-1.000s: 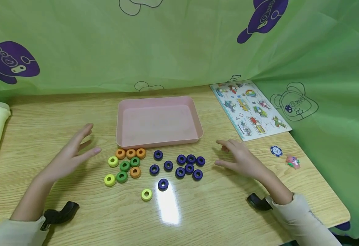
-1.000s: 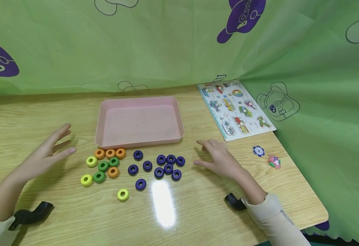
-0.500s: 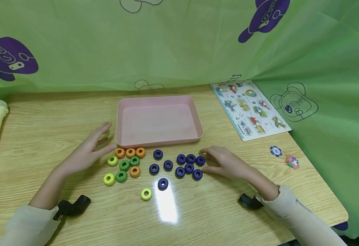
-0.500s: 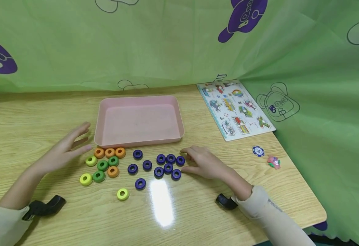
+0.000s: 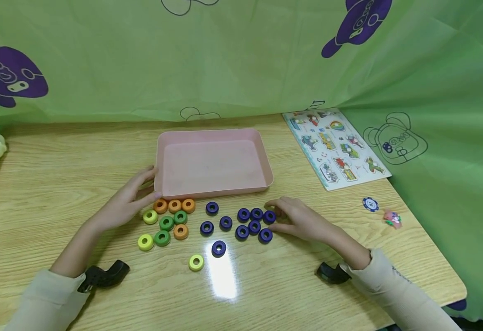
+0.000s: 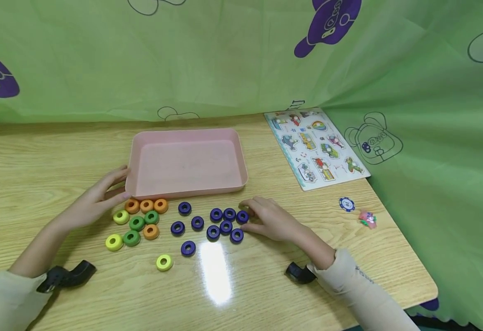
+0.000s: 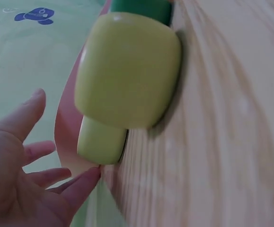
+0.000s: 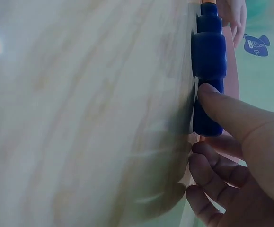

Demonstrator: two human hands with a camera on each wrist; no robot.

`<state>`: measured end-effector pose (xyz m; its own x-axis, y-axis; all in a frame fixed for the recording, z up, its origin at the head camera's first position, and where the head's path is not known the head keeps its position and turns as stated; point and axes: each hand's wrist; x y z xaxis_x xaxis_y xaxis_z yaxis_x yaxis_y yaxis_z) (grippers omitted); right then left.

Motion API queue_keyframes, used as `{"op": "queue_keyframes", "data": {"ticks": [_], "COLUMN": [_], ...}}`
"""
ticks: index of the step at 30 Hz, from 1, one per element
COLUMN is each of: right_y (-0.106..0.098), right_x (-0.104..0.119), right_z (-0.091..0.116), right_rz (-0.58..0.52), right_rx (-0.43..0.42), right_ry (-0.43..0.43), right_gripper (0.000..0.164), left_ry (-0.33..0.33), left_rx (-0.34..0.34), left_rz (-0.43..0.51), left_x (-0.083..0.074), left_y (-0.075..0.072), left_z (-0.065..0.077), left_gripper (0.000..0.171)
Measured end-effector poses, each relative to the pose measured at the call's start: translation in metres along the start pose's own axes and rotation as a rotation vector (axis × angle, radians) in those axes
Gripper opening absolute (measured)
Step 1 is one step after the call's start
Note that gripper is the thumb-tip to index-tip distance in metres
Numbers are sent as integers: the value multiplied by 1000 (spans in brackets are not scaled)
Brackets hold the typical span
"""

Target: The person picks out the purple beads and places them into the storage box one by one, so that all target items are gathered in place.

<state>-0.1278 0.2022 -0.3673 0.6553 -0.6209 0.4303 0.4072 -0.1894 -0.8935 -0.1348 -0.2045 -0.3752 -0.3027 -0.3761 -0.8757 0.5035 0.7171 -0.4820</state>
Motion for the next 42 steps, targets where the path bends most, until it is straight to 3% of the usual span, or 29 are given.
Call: {"op": "queue_keyframes", "data": {"ticks": [10,23,42], "right_y": [1,2,2], "right_x": [-1,-1,-2], "right_z": [-2,-2,-3], "right_rz": [-26,-95,-117], "right_rx": [-1,5,13], "right_ry": [1,1,-4], "right_gripper": [46,39,31], "left_ry": [-1,-52,32], "left_rx": [1,-38,-65], "left_rz": [40,46,141], "left_x": [7,6,11], "left_y": [3,5,10], "left_z": [-1,-2,-3], "left_gripper": [52,56,55]}}
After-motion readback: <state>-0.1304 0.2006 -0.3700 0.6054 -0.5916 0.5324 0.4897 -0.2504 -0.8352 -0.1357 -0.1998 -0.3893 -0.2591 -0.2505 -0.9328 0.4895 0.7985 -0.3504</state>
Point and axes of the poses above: each hand's wrist, its own z-axis away from the middle knuckle, its own y-axis out of the palm, x = y × z, and after that the axes turned 11 degrees about x, right-handed
